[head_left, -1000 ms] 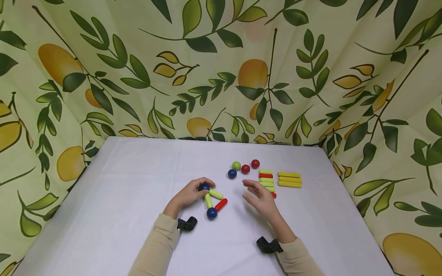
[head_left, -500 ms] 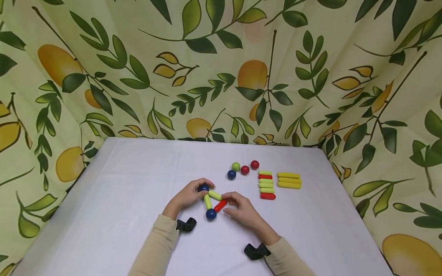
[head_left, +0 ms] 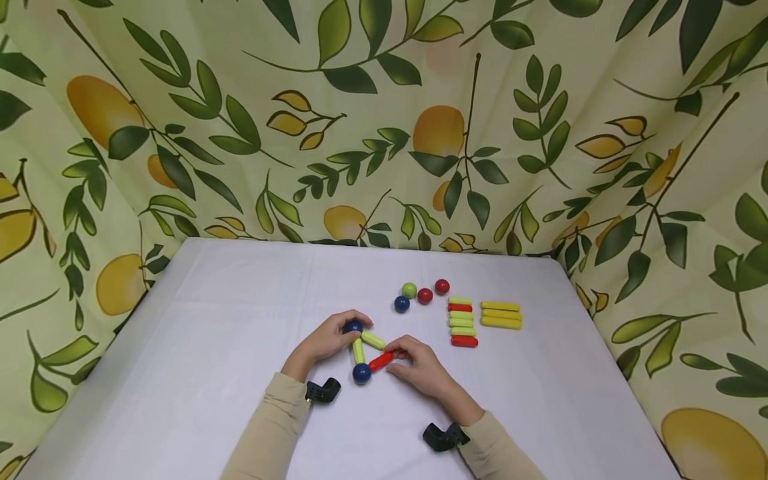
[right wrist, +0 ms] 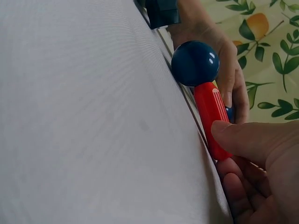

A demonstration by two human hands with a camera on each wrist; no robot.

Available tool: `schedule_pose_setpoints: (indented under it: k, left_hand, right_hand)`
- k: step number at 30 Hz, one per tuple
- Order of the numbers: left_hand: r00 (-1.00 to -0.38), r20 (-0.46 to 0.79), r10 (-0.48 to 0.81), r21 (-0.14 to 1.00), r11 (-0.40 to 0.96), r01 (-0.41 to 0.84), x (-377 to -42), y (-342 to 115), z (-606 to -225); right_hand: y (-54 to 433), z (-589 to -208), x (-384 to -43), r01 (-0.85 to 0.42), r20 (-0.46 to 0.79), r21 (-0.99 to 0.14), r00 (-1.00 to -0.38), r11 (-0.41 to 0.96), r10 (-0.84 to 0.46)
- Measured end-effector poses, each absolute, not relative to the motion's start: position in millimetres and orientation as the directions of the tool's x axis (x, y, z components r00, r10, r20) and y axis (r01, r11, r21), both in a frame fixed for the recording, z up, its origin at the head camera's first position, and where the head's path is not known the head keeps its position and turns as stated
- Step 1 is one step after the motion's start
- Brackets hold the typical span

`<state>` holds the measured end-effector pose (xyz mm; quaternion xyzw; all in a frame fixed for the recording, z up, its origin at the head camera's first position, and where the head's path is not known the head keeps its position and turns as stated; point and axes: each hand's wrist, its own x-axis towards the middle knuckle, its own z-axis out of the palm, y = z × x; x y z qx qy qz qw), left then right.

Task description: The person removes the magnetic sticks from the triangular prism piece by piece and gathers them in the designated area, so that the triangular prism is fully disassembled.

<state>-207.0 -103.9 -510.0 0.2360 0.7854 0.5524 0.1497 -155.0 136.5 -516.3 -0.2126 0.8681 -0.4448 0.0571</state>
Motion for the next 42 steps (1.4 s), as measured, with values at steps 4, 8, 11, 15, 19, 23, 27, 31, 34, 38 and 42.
schedule_pose_setpoints:
  k: [4, 8, 11, 15, 19, 23, 27, 31, 34, 38, 42]
  left_hand:
    - [-0.841, 0.032, 0.539, 0.938, 0.275, 0.212, -207.3, -104.0, -510.6]
    - [-0.840, 0.035, 0.542, 0.937, 0.274, 0.215, -207.6, -103.9, -511.5]
    - [-0.839, 0.033, 0.544, 0.939, 0.270, 0.213, -206.0, -103.5, -507.4]
    - [-0.838, 0.034, 0.544, 0.938, 0.273, 0.215, -206.7, -103.7, -508.0]
    - [-0.839, 0.035, 0.544, 0.937, 0.275, 0.217, -208.6, -104.3, -512.5]
    - [-0.836, 0.037, 0.547, 0.938, 0.270, 0.218, -208.4, -104.0, -512.5]
    - [-0.832, 0.041, 0.554, 0.941, 0.258, 0.218, -208.5, -103.4, -513.3]
    - [-0.830, 0.035, 0.557, 0.942, 0.259, 0.213, -208.6, -104.1, -514.5]
    - [-0.833, 0.028, 0.553, 0.940, 0.270, 0.211, -208.5, -104.0, -514.0]
    - [-0.833, 0.035, 0.552, 0.935, 0.278, 0.222, -208.3, -103.5, -511.7]
    - [-0.835, 0.033, 0.549, 0.934, 0.280, 0.221, -208.3, -103.7, -510.2]
  right_hand:
    - [136.0, -518.0, -155.7, -0.334, 0.098, -0.786, -0.898, 0.521, -0.429]
    - [136.1, -518.8, -155.3, -0.343, 0.100, -0.771, -0.897, 0.537, -0.430]
    - [136.9, -517.8, -154.2, -0.353, 0.108, -0.765, -0.895, 0.539, -0.433]
    - [137.5, -516.1, -153.4, -0.364, 0.119, -0.764, -0.891, 0.532, -0.438]
    - [137.2, -515.9, -153.0, -0.362, 0.119, -0.758, -0.895, 0.543, -0.430]
    - [137.2, -516.3, -153.3, -0.348, 0.134, -0.767, -0.908, 0.539, -0.396]
    - [137.3, -514.8, -153.1, -0.298, 0.139, -0.803, -0.936, 0.516, -0.323]
    - [138.1, -510.9, -152.5, -0.198, 0.087, -0.860, -0.965, 0.471, -0.247]
    - [141.6, -508.5, -153.7, -0.130, 0.052, -0.895, -0.980, 0.426, -0.190]
    - [152.0, -502.9, -157.1, -0.080, 0.035, -0.917, -0.992, 0.390, -0.121]
    - [170.0, -495.5, -156.7, -0.016, -0.005, -0.925, -0.999, 0.379, -0.054]
